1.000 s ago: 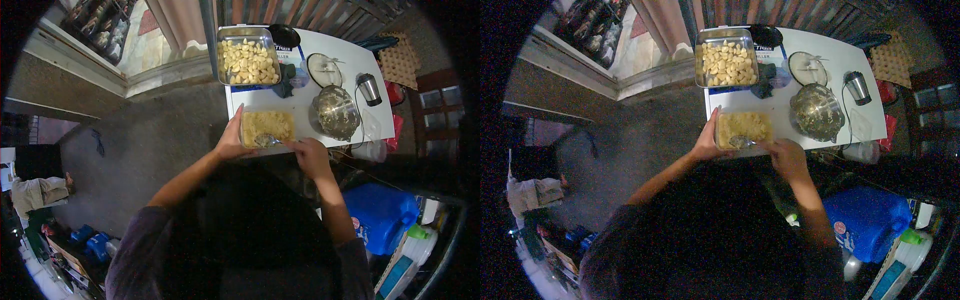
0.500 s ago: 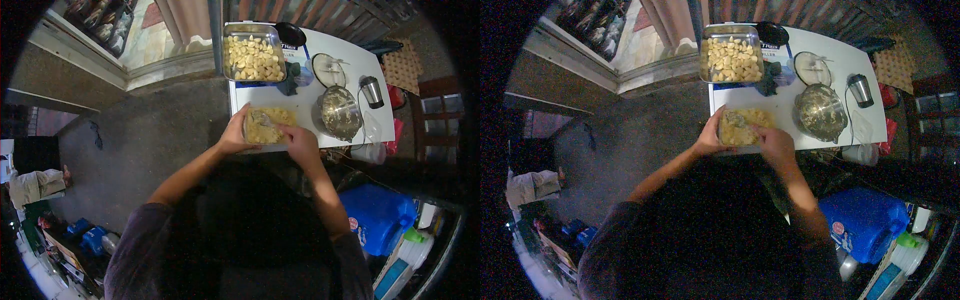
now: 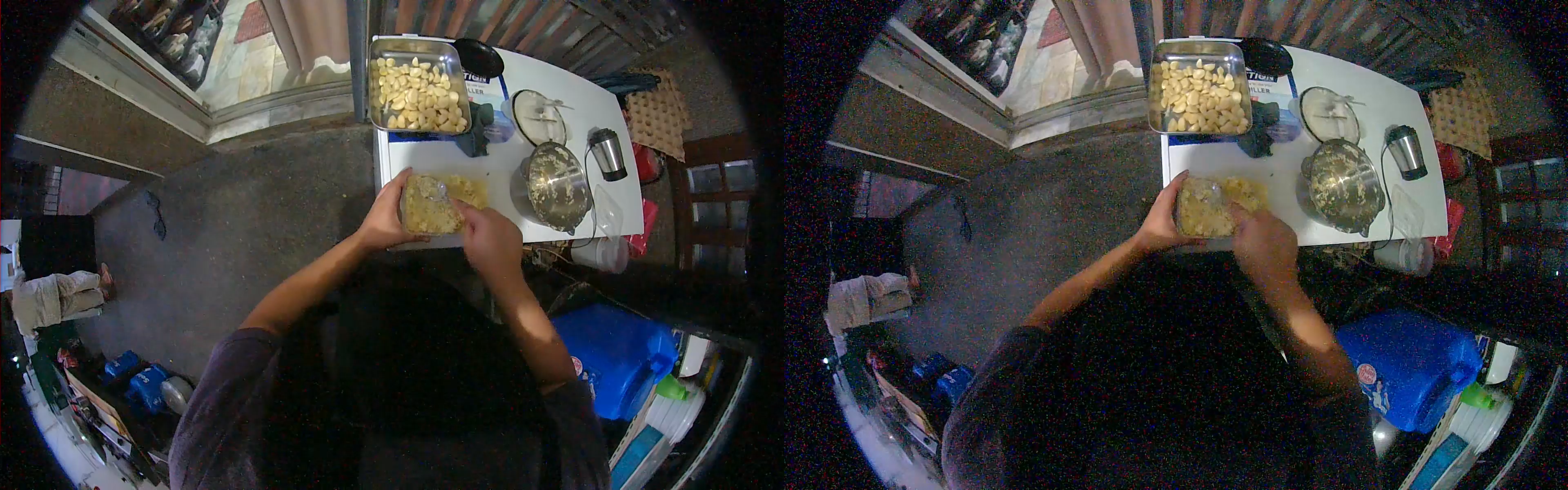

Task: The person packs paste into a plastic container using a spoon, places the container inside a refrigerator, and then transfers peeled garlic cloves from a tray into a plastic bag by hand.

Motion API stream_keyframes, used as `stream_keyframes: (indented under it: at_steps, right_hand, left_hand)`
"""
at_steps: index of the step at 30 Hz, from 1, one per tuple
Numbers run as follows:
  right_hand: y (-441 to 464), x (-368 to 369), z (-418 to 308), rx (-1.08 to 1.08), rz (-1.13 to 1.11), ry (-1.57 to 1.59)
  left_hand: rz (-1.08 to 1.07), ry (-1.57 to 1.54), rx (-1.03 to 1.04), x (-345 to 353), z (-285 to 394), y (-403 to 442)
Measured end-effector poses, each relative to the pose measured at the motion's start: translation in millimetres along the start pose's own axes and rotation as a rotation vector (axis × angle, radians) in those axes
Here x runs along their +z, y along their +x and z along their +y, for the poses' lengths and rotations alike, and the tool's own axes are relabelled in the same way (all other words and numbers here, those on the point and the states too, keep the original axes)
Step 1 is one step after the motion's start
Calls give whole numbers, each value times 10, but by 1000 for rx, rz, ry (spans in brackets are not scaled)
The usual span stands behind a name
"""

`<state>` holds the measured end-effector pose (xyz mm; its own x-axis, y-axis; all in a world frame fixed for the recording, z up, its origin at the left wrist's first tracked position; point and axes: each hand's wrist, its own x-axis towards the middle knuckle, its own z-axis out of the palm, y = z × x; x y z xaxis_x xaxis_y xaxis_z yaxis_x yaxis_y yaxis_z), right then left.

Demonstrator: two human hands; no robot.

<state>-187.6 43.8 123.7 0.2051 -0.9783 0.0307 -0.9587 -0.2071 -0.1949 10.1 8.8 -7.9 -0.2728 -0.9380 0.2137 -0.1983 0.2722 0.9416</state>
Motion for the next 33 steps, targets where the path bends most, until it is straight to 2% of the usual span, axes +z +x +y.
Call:
stream_keyframes:
  at_steps: [2,5,6,11,17,20,23,26,29,33]
  right_hand:
    - [-81,147,49,-65,51,18]
    - [-42,71,17,36,-88,-45]
    - [-27,25,-8,36,-68,-43]
    - [-86,163,-4,2,-74,9]
    - [-12,92,-5,31,44,78]
    - [-1,170,12,11,10,10]
    - [62,-9,-81,90,-73,21]
    - [75,178,21,75,-36,196]
    - [87,283,67,69,-55,231]
    - [61,-107,72,56,-275,194]
  left_hand:
    - [1,-38,-36,13,2,-8]
    - [-9,-94,-38,2,43,-3]
    - [-11,-111,-32,-6,46,-5]
    - [-3,-20,-53,34,-57,-40]
    - [17,-6,-36,35,-51,-61]
    - [20,-58,-12,76,-113,-29]
    - [30,-84,5,85,-147,-31]
    - [14,-140,0,74,-60,-5]
    - [18,-119,4,88,-102,2]
    - [20,-114,29,71,-86,29]
